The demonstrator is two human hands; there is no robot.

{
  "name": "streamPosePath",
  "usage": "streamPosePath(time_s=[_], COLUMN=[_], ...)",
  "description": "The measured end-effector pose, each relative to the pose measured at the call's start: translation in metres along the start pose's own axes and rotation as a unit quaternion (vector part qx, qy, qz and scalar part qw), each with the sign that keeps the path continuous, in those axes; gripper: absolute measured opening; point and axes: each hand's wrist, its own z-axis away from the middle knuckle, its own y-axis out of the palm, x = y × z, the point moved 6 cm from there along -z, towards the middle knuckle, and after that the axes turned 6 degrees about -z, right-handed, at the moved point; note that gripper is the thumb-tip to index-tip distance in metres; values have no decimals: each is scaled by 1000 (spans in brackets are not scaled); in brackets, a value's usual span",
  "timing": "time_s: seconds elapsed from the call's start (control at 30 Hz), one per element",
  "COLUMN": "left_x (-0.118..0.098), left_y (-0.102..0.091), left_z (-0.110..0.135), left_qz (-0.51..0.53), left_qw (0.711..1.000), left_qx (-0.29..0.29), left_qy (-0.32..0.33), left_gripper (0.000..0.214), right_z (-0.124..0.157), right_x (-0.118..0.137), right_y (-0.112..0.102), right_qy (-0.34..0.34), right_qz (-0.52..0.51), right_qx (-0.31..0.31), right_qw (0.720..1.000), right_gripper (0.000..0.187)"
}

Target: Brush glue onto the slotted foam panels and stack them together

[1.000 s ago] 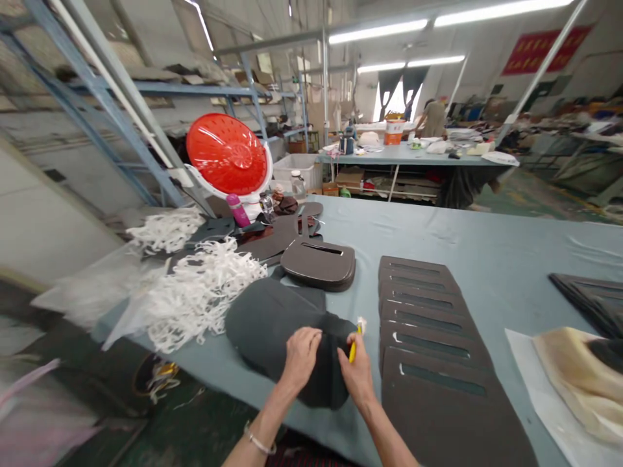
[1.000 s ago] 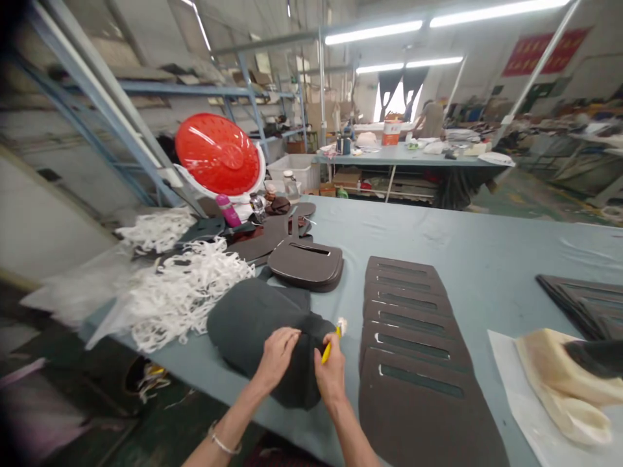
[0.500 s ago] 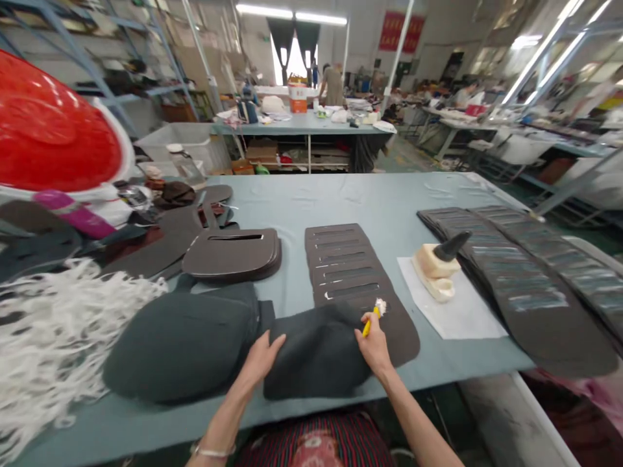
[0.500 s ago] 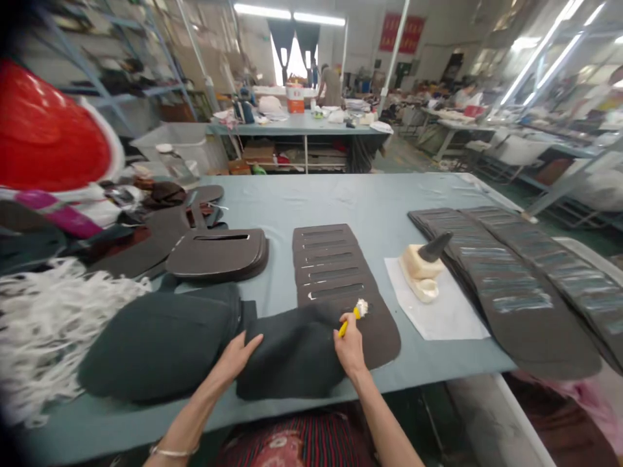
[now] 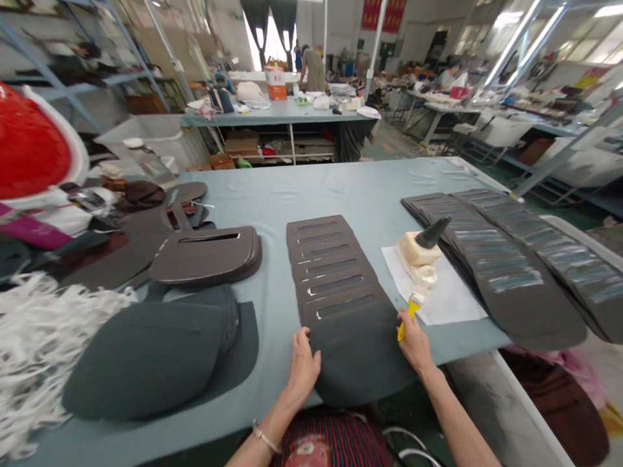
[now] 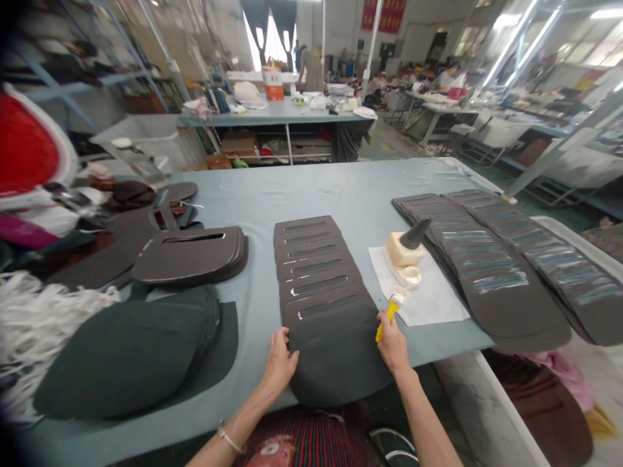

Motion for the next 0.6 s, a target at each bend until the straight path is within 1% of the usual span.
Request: streamPosePath(time_s=[0.07, 0.17, 0.23, 0.3, 0.37, 0.43, 0.47, 0.53, 0.6], left_x=[0, -4, -8, -12, -13, -9, -6, 5, 18], left_y=[-5, -7, -8, -9, -11, -15, -19, -29, -41], left_z=[1, 3, 4, 5, 3, 0, -3, -9, -14], left_qz=[-21, -67, -106, -131, -130, -103, -84, -45, -31], left_qw=[1000, 997, 994, 990, 990, 993, 995, 999, 999], left_qx=[-6, 13, 26, 23, 19, 17, 16, 14, 21], left_qy=[7, 22, 31, 41, 52, 53, 49, 27, -13], left_gripper=[45, 28, 21, 19, 20, 24, 27, 34, 35], right_z=[1, 1, 1, 0, -4, -11, -16, -28, -41], right_x=[0, -1, -1, 0, -1, -7, -11, -26, -47], right_y=[6, 13, 13, 8, -5, -24, -36, -64, -91], right_qy=[-6, -10, -13, -7, 13, 34, 43, 65, 115], right_qz=[-1, 8, 23, 37, 41, 28, 14, -34, -105], right_qx=[2, 0, -2, -3, -15, -41, -64, -140, -224], right_qw=[1000, 1000, 1000, 999, 999, 998, 997, 988, 962], right_gripper=[43, 37, 32, 26, 23, 28, 31, 37, 39])
